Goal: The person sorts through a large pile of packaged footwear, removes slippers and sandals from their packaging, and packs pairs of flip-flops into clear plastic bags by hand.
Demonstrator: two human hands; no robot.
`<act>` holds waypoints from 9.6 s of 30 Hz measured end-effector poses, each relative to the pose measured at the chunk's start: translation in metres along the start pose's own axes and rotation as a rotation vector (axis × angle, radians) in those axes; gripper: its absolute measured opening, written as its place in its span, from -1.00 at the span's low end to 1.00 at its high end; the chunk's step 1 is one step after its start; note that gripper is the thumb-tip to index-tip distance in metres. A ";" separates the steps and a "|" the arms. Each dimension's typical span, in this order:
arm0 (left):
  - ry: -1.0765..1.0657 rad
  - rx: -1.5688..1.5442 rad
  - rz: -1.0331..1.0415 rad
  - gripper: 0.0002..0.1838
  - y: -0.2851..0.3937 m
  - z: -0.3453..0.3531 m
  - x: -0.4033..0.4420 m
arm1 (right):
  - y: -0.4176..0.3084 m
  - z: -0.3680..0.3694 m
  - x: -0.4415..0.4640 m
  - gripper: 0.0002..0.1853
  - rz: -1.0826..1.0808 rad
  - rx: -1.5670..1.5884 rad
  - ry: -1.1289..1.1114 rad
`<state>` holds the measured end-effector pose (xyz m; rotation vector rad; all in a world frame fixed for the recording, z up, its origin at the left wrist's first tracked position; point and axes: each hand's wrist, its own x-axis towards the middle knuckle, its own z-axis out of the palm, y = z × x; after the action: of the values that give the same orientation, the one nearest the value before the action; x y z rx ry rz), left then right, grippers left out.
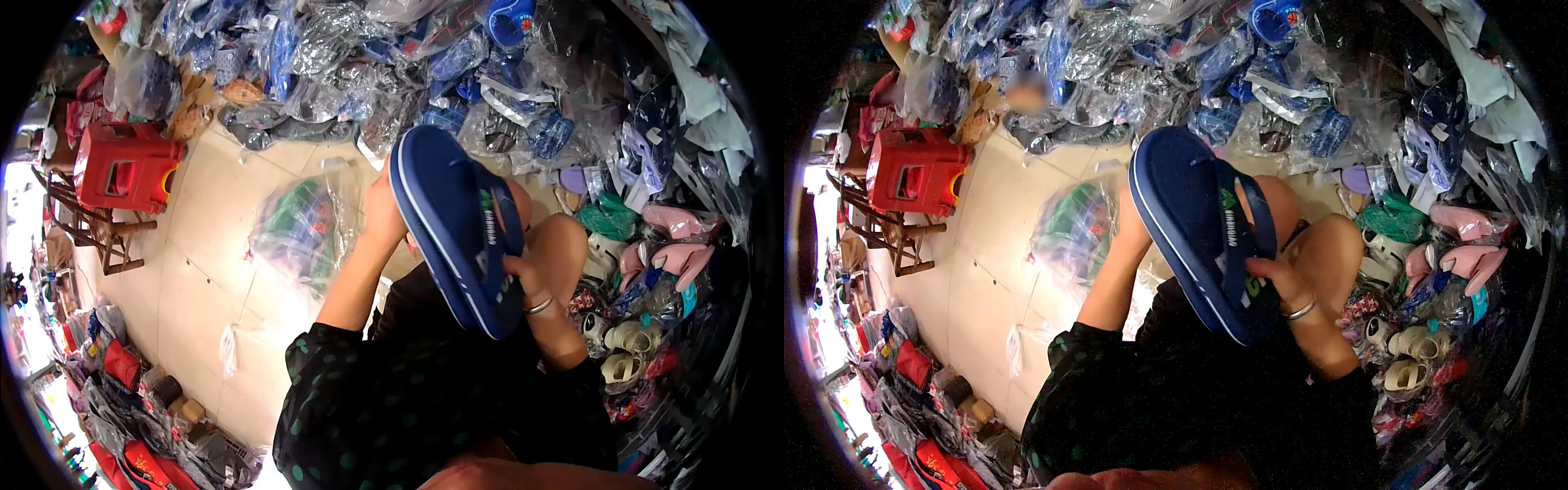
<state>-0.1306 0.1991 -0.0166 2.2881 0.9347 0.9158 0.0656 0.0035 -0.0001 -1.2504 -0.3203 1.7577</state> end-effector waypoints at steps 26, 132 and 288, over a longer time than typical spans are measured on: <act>-0.099 0.151 0.485 -0.39 0.084 -0.022 0.000 | -0.041 0.039 -0.064 -0.23 -0.656 -1.316 0.515; -0.258 -0.166 0.426 -0.63 0.093 -0.031 -0.034 | -0.061 0.000 -0.063 -0.64 -0.795 0.629 0.273; -0.208 -0.064 0.297 -0.86 0.156 0.010 -0.031 | 0.017 -0.003 -0.070 -0.51 -0.700 -0.140 0.372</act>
<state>-0.0758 0.0743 0.0666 2.4494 0.4795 0.7908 0.0629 -0.0618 0.0303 -1.3236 -0.5844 0.9049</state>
